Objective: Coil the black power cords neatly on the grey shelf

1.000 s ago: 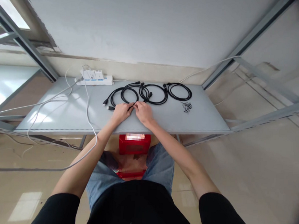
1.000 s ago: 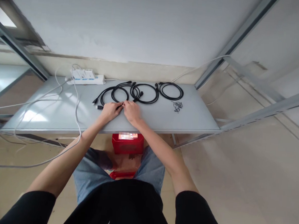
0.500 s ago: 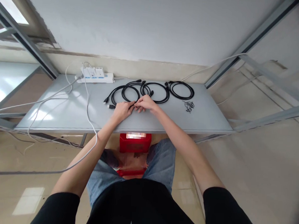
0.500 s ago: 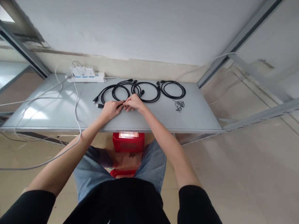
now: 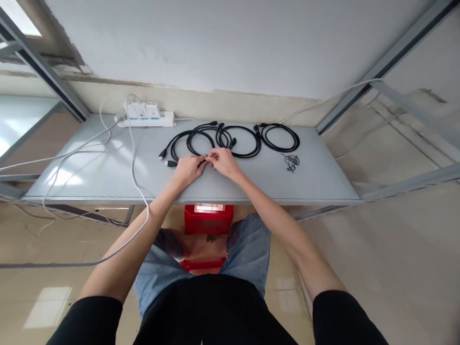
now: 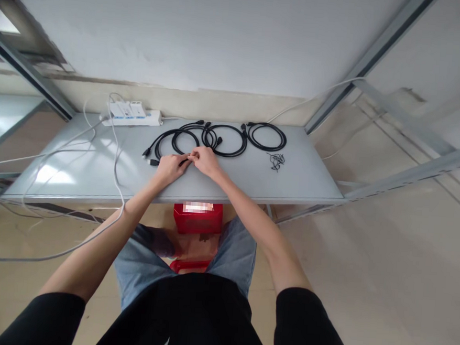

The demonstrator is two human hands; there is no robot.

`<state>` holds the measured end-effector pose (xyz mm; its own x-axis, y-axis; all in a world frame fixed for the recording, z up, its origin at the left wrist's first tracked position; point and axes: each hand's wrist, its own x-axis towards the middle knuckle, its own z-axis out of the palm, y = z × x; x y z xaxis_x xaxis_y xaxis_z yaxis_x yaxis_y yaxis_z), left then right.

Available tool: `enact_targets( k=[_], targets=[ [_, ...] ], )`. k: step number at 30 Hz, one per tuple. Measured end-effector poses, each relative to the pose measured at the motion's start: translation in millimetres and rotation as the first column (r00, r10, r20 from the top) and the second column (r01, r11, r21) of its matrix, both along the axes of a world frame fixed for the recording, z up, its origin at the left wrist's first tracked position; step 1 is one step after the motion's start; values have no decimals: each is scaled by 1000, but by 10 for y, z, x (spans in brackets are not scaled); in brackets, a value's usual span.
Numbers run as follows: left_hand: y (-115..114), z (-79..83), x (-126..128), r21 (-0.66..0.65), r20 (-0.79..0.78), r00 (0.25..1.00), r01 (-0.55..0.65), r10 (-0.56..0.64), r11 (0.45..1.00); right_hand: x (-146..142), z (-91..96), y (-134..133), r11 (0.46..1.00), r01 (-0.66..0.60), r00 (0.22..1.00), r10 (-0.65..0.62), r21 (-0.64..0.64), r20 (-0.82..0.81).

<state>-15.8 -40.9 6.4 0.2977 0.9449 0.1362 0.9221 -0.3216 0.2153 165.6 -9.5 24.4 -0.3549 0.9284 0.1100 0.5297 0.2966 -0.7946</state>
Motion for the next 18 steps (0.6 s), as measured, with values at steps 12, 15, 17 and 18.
enact_targets(
  k=[12, 15, 17, 18],
  targets=[
    [-10, 21, 11, 10, 12, 1000, 11, -11, 1000, 221, 67, 196, 814, -502, 774, 272, 292, 572],
    [-10, 18, 11, 11, 20, 1000, 3, -3, 1000, 285, 35, 187, 764, -560, 724, 263, 321, 637],
    [-11, 19, 10, 5, 17, 1000, -2, 2, 1000, 325, 21, 183, 731, -590, 709, 268, 342, 652],
    [-11, 20, 9, 3, 15, 1000, -1, 1, 1000, 340, 17, 181, 710, -608, 702, 272, 355, 658]
  ],
)
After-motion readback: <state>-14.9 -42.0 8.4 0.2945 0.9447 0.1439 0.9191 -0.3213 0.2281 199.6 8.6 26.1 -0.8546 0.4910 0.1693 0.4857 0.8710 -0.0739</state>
